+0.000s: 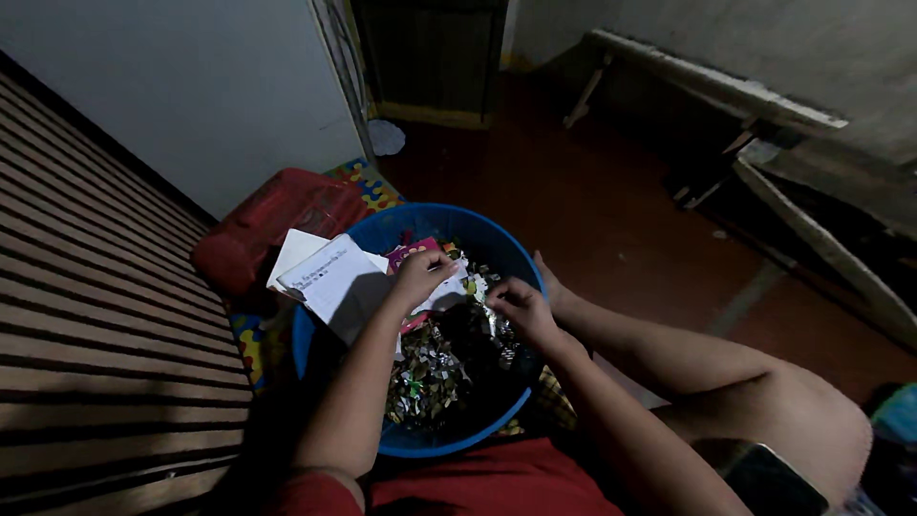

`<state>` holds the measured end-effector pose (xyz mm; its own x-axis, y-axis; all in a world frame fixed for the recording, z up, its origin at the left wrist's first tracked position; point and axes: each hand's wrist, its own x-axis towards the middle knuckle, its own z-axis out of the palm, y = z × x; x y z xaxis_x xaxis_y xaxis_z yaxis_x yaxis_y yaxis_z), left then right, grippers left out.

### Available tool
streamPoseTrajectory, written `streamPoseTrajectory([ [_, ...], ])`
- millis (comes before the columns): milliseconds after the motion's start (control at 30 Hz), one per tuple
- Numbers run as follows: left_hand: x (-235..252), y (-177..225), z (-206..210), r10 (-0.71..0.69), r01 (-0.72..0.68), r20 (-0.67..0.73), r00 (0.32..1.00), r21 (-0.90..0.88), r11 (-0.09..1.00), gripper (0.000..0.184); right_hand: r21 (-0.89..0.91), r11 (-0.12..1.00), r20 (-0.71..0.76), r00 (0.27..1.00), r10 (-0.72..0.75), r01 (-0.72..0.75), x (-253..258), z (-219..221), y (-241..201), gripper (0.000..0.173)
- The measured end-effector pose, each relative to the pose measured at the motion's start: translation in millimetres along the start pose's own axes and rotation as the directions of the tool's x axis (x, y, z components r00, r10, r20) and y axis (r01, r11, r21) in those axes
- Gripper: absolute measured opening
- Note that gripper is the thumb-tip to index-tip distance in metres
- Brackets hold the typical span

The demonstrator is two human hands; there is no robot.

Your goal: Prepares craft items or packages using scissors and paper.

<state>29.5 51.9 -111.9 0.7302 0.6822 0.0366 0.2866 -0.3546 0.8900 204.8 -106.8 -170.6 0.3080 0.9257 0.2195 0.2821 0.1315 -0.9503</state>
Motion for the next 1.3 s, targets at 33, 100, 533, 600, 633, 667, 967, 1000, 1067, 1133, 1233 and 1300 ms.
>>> streamPoseTrajectory([
  [33, -0.8, 3.7, -0.7, 0.017, -0.017, -0.001, 1.000, 0.045, 0.999, 0.018, -0.097, 0.993, 0.059, 0.996, 0.071, -0.066, 1.1, 2.3, -4.9, 0.036],
  [100, -4.0, 13.8, 2.2, 0.018, -0.028, 0.060, 0.998, 0.182, 0.983, 0.020, -0.172, 0.981, 0.087, 0.990, 0.108, -0.092, 3.4, 7.3, -8.2, 0.058],
  [533, -10.5, 30.1, 22.5, -0.118, 0.046, 0.239, 0.964, 0.288, 0.957, 0.024, 0.113, 0.993, -0.124, 0.992, 0.032, -0.018, -2.4, 4.2, -3.5, 0.013],
  [600, -11.7, 33.5, 24.8, -0.123, 0.036, 0.253, 0.960, 0.324, 0.945, 0.023, 0.038, 0.999, -0.096, 0.995, -0.018, 0.022, -3.4, 5.8, -3.2, 0.021],
  [633, -12.1, 34.6, 26.5, -0.128, 0.031, 0.267, 0.955, 0.340, 0.940, 0.023, -0.014, 0.998, -0.093, 0.993, -0.066, 0.065, -4.2, 7.6, -2.1, 0.018],
  [667, -12.3, 34.7, 28.2, -0.129, 0.027, 0.277, 0.952, 0.347, 0.938, 0.023, -0.070, 0.992, -0.095, 0.989, -0.113, 0.107, -5.1, 9.2, -1.7, 0.016],
  [967, -6.8, 16.9, 17.8, -0.096, 0.071, 0.171, 0.981, 0.149, 0.986, 0.019, -0.202, 0.938, -0.241, 0.914, -0.327, 0.282, -10.1, 10.3, 0.1, 0.009],
  [1000, -5.6, 12.2, 12.8, -0.090, 0.072, 0.146, 0.985, 0.123, 0.990, 0.018, -0.165, 0.951, -0.250, 0.922, -0.295, 0.260, -10.2, 9.0, -1.4, 0.009],
  [1067, -3.8, 7.4, 7.3, -0.067, 0.062, 0.076, 0.995, 0.067, 0.996, 0.018, -0.115, 0.975, -0.229, 0.950, -0.211, 0.189, -9.9, 6.9, -4.7, 0.011],
  [1133, -4.7, 10.8, 8.7, -0.053, 0.053, 0.018, 0.998, 0.034, 0.998, 0.018, -0.143, 0.982, -0.153, 0.978, -0.142, 0.121, -8.4, 6.7, -6.4, 0.019],
  [1233, -8.7, 18.8, 21.0, -0.059, 0.056, 0.056, 0.997, 0.052, 0.997, 0.021, -0.187, 0.979, -0.045, 0.995, -0.088, 0.078, -4.6, 8.2, -4.4, 0.043],
  [1300, -11.3, 21.4, 32.6, -0.080, 0.072, 0.116, 0.990, 0.072, 0.995, 0.023, -0.164, 0.985, -0.041, 0.998, -0.057, 0.050, -4.2, 10.2, -4.9, 0.043],
])
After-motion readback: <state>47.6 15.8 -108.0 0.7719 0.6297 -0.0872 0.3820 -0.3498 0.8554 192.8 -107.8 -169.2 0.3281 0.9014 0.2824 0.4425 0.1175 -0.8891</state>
